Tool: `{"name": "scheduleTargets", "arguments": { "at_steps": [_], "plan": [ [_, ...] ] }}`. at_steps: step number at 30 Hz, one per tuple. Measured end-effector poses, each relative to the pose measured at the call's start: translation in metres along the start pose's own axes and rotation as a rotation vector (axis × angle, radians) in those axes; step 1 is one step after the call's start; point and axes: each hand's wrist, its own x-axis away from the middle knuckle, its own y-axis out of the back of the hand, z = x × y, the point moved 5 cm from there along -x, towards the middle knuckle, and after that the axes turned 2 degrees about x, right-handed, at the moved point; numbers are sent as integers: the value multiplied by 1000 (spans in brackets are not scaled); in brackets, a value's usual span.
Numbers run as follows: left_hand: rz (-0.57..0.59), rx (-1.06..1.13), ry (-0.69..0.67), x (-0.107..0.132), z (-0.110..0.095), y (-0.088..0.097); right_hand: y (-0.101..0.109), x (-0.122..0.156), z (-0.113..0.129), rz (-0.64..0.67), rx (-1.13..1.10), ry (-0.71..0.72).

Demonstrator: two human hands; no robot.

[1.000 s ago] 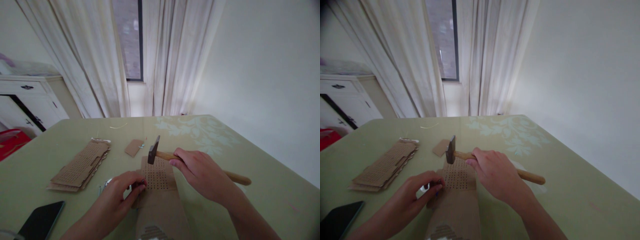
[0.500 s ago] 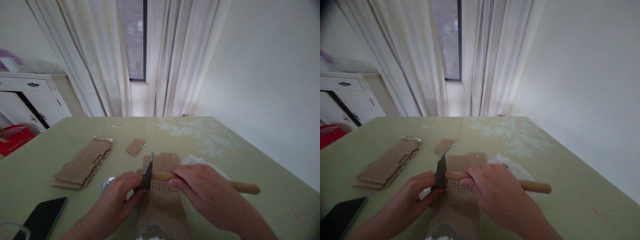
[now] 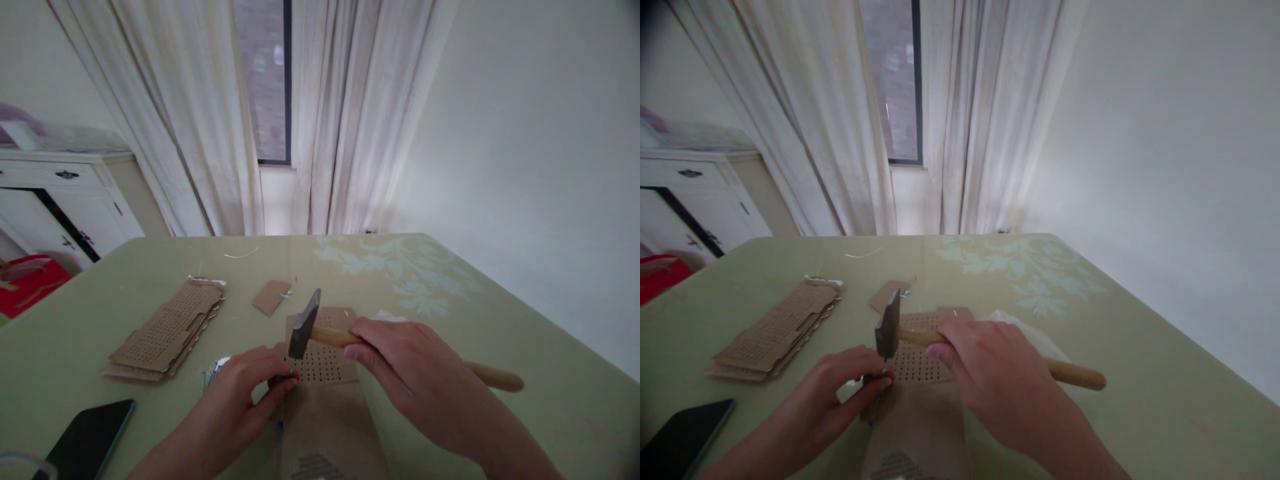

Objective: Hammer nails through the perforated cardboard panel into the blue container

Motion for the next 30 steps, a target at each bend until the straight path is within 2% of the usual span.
{"name": "scheduleTargets", "arguments": {
  "at_steps": [3,8,15,21,30],
  "plan": [
    [-6,-9,-3,-1,-4,1,3,2,1,-19,-57,19],
    [29,-20,-26,-2,-9,0,-7,5,3,108,67,17],
    [10,-121,-45,3,-9,-6,8,10,-1,-16,-53,-4],
    [37,-151,-45,4,-7,-7,2,11,1,50,6,-4],
    [-18,-173,-82,2,-17,5,3,8,1,50,15,-15]
  ]
}}
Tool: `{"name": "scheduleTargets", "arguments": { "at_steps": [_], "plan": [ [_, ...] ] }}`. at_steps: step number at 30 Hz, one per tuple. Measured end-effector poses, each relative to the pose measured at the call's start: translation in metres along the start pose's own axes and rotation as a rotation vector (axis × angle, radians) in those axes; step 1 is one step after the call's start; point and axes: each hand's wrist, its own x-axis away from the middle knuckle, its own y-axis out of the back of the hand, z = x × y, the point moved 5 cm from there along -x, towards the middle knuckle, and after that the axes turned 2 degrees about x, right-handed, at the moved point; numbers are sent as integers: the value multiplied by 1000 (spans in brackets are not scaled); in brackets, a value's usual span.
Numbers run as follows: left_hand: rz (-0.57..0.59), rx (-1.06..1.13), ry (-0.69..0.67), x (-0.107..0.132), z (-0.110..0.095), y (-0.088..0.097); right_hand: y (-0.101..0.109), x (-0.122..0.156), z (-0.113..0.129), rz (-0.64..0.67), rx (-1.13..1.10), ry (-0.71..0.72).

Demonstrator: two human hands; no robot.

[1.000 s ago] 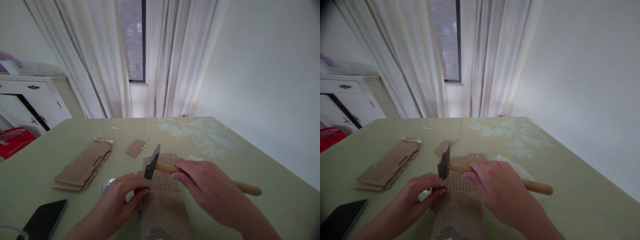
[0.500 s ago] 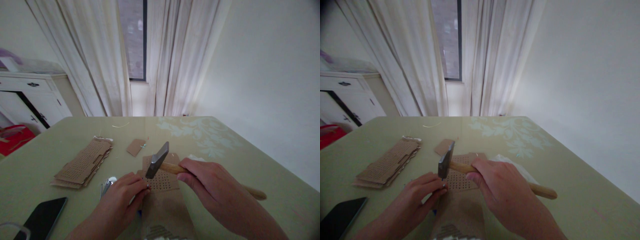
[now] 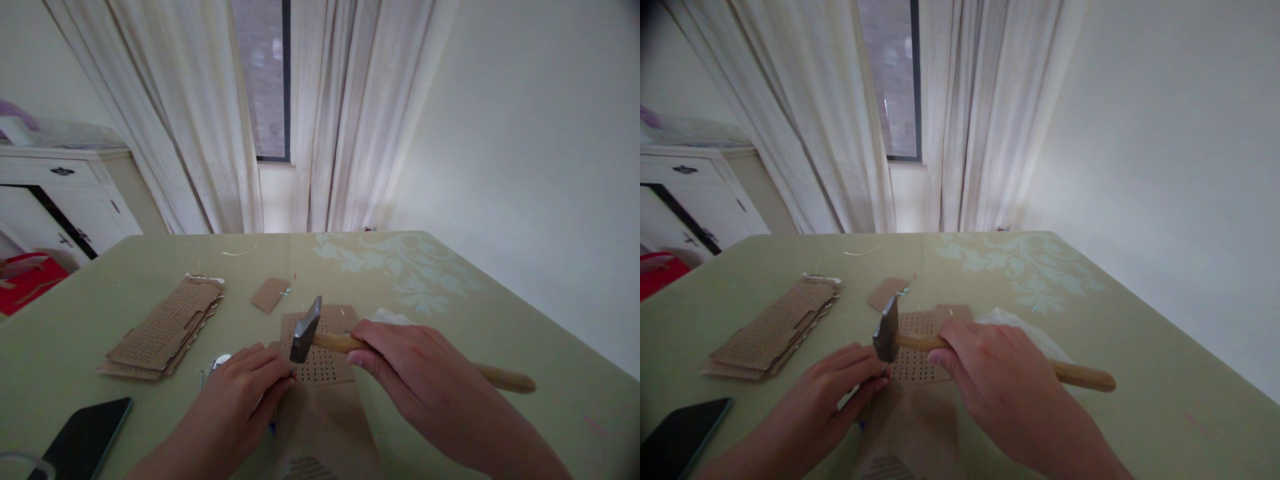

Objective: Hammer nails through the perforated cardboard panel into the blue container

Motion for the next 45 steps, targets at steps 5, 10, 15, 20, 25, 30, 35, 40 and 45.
{"name": "scheduleTargets", "arguments": {
  "at_steps": [5,10,15,20,25,30,35,40,45],
  "plan": [
    [-2,8,9,1,1,2,-2,-2,0,-7,26,14],
    [53,18,29,2,2,-1,-2,0,1,-23,1,26],
    [80,78,42,-1,3,0,-4,-1,4,-46,-46,34],
    [117,161,55,-1,6,3,-9,-3,6,9,27,51],
    [105,94,18,-1,8,3,-1,1,3,-76,-106,28],
    [102,98,-34,-3,4,2,-14,1,6,79,17,50],
    [87,107,-14,-4,5,4,-6,2,6,-21,-41,30],
    [99,147,-16,-5,5,6,-14,0,9,47,-23,50],
    [115,161,15,-3,11,4,-10,1,6,6,-32,32]
  ]
}}
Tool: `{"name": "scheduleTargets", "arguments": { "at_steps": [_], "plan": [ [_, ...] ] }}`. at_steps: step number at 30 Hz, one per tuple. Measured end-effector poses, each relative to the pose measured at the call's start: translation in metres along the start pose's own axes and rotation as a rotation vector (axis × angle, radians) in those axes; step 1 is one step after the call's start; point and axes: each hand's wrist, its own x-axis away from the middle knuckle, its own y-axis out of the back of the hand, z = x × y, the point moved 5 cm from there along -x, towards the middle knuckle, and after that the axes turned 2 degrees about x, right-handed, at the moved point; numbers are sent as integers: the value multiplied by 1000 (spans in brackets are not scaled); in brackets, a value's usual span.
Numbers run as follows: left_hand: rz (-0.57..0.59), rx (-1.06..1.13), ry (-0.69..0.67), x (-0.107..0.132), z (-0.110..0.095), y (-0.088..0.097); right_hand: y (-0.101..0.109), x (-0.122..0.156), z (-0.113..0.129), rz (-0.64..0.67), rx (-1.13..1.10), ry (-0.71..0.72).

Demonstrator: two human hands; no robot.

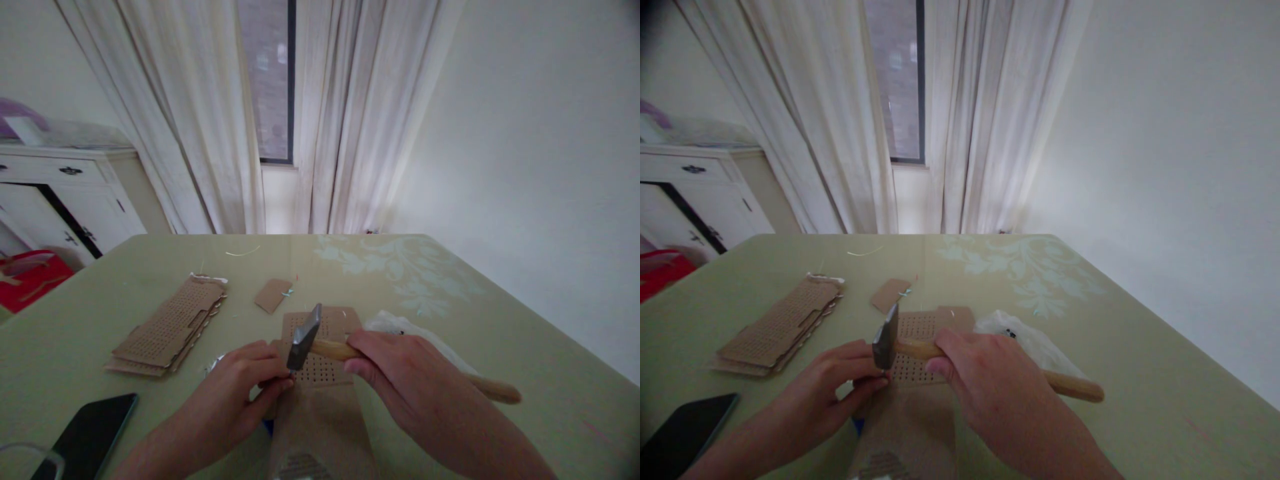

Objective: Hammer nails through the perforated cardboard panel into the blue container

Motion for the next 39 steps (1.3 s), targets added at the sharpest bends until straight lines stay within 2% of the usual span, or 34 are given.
{"name": "scheduleTargets", "arguments": {
  "at_steps": [5,11,15,20,24,30,39],
  "plan": [
    [71,56,97,1,8,0,-1,-2,-16,-63,-156,-71],
    [95,126,134,-2,11,9,-37,-14,-49,-33,-181,-248],
    [109,133,169,-3,12,11,-59,-14,-67,-74,-251,-315],
    [84,144,196,-3,8,14,-81,-10,-75,-87,-516,-305],
    [69,149,203,-3,6,16,-93,-13,-74,-69,-644,-277],
    [59,148,195,0,10,23,-100,-13,-74,-98,-712,-295],
    [98,80,262,4,21,29,-90,-10,-67,-123,-614,-264]
  ]
}}
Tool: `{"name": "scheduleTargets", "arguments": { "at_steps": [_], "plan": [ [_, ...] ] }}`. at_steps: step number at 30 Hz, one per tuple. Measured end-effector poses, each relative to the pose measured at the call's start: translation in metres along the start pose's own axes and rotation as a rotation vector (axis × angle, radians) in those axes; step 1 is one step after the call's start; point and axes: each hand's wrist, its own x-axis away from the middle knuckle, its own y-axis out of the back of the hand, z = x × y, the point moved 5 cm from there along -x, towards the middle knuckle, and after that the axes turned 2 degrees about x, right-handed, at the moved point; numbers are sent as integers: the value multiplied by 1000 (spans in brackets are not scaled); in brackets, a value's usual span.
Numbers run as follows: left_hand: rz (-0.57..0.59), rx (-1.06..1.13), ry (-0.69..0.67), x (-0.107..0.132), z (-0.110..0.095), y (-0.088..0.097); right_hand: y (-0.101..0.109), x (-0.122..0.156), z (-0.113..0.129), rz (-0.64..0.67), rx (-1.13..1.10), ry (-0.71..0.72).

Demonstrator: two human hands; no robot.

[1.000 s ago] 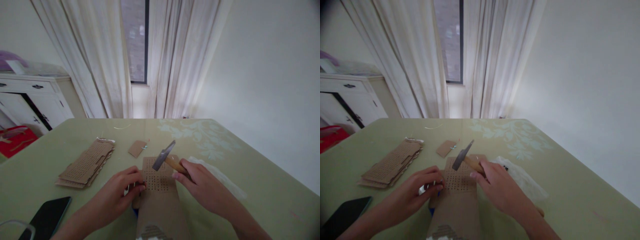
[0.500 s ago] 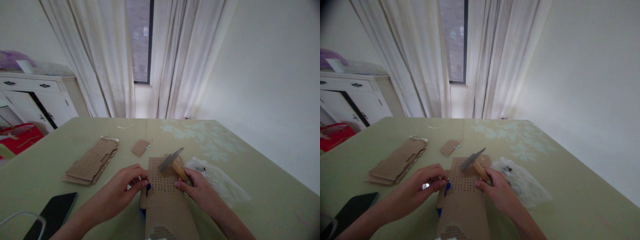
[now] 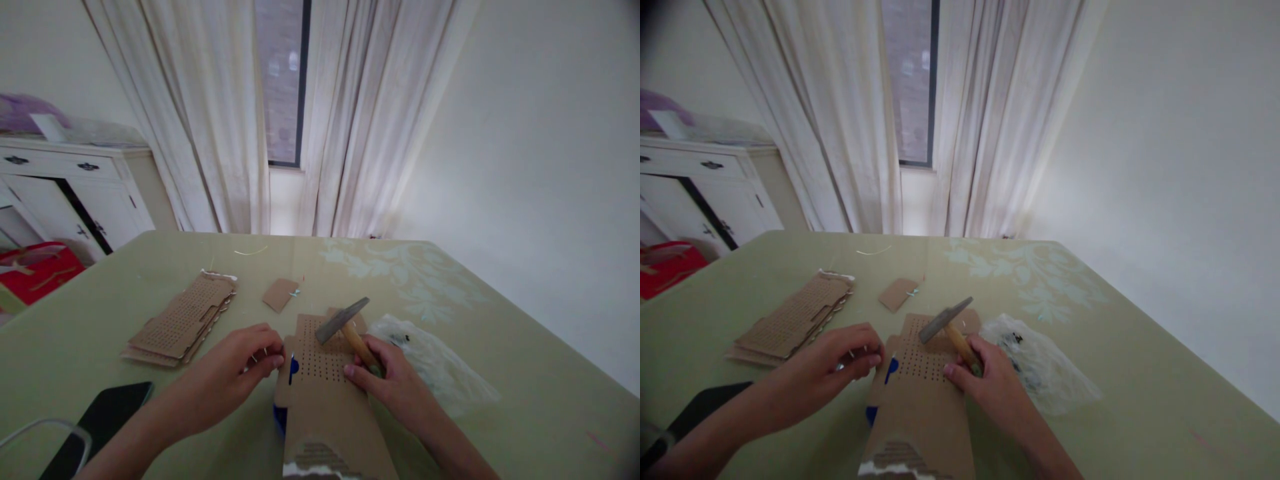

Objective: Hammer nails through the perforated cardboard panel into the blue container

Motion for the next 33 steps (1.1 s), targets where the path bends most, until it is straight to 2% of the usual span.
{"name": "scheduleTargets", "arguments": {
  "at_steps": [3,10,17,20,25,33],
  "plan": [
    [33,38,66,1,8,-1,0,0,-3,-5,-10,3],
    [147,407,108,1,15,-11,-3,0,-10,40,-140,-11],
    [194,507,147,4,23,-17,-4,1,-8,65,-208,-26],
    [208,464,144,4,21,-16,-4,0,-8,64,-220,-31],
    [225,263,97,2,14,-13,-4,0,-10,84,-239,-52],
    [41,55,12,3,-1,-3,-5,2,-16,77,-229,-37]
  ]
}}
